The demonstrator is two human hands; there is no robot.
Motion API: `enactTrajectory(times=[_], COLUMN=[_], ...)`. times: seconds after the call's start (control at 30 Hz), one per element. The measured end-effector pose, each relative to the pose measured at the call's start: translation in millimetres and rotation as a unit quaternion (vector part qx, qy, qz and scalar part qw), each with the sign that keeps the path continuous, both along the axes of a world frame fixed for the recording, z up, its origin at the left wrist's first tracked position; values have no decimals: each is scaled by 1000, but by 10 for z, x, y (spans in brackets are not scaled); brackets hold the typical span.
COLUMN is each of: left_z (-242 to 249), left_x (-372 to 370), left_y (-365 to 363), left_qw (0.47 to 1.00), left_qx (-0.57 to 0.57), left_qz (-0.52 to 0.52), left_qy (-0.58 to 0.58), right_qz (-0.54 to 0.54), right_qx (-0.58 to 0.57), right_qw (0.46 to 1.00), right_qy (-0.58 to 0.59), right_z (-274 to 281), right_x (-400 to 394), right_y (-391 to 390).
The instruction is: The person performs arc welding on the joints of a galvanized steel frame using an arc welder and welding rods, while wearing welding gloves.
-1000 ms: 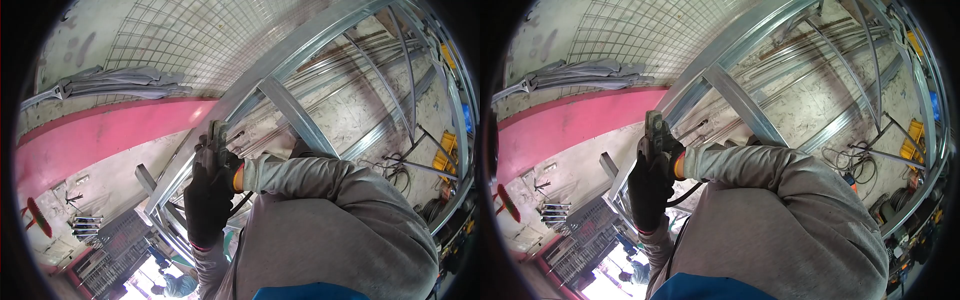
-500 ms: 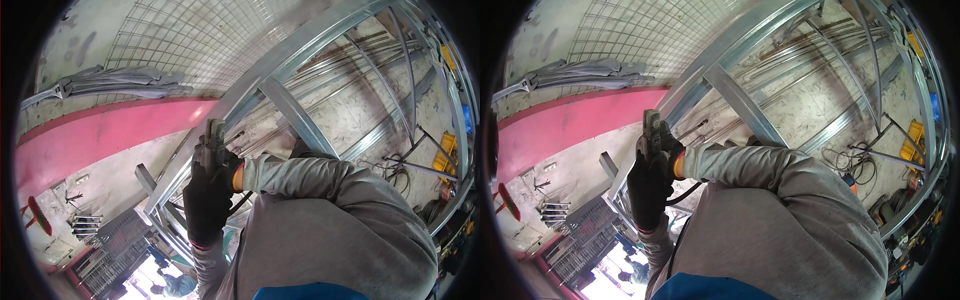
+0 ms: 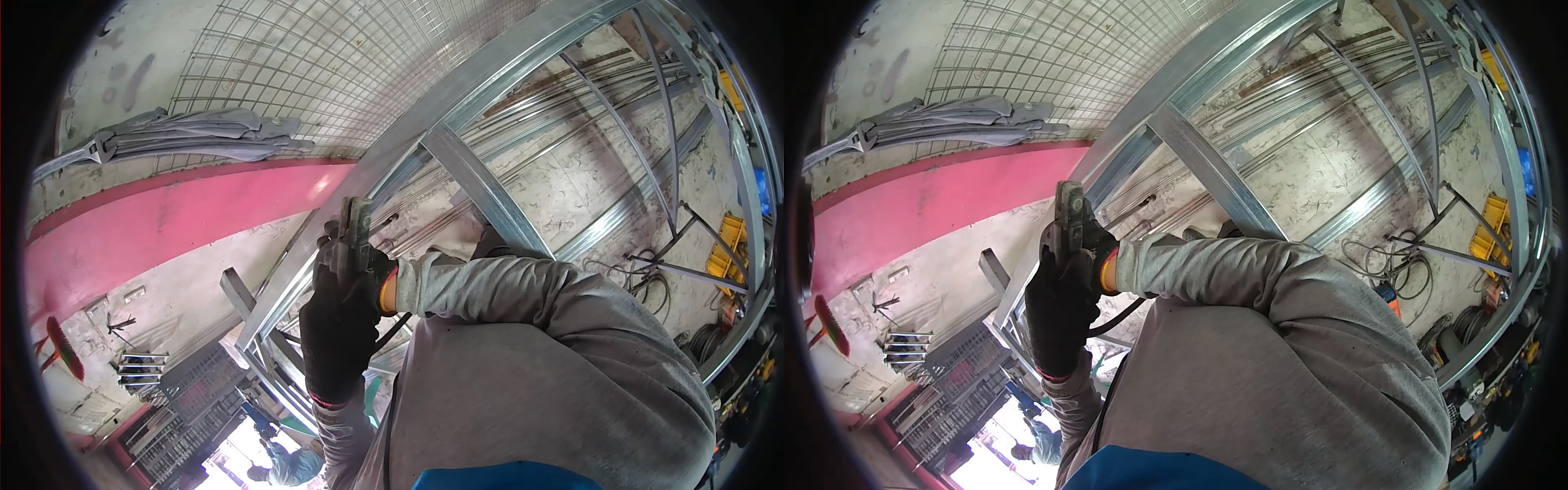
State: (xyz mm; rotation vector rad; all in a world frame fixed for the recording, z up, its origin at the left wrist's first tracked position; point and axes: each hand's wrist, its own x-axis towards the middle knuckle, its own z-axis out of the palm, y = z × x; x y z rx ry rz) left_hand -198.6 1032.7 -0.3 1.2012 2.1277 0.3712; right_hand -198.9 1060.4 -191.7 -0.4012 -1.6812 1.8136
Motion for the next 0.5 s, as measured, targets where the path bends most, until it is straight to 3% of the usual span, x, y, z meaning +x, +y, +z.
enactTrajectory(times=[0.03, 0.13, 0.17, 0.27, 0.33, 0.37, 0.4, 0.43, 0.47, 0.5], left_z=[22, -54, -103, -130, -35, -85, -178, -190, -184, -148], left_x=[33, -12, -66, -115, 6, -78, -232, -244, -237, -145], left_y=[17, -24, -55, -71, -37, -68, -122, -126, -106, -99], left_qw=[998, 998, 998, 991, 996, 996, 987, 963, 925, 972], left_qx=[-17, 22, 22, 86, 30, 31, 60, 67, 86, 72], left_qz=[49, 36, 36, -103, 59, 60, -125, -219, -305, -188], left_qy=[-19, -40, -40, 16, -54, -53, 81, 145, 210, 122], right_qz=[41, 57, 55, 65, 79, -32, -90, -142, -161, -180], right_qx=[18, 10, 59, 115, 122, -23, -103, -166, -90, -14], right_qw=[997, 993, 988, 972, 963, 999, 988, 959, 974, 980], right_qy=[-67, -101, -133, -197, -228, -25, 74, 179, 135, 90], right_z=[143, 206, 244, 504, 391, 7, -127, -254, -279, -310], right_x=[102, 158, 166, 357, 277, -7, -118, -225, -247, -265], right_y=[70, 88, 114, 253, 145, -121, -196, -266, -235, -201])
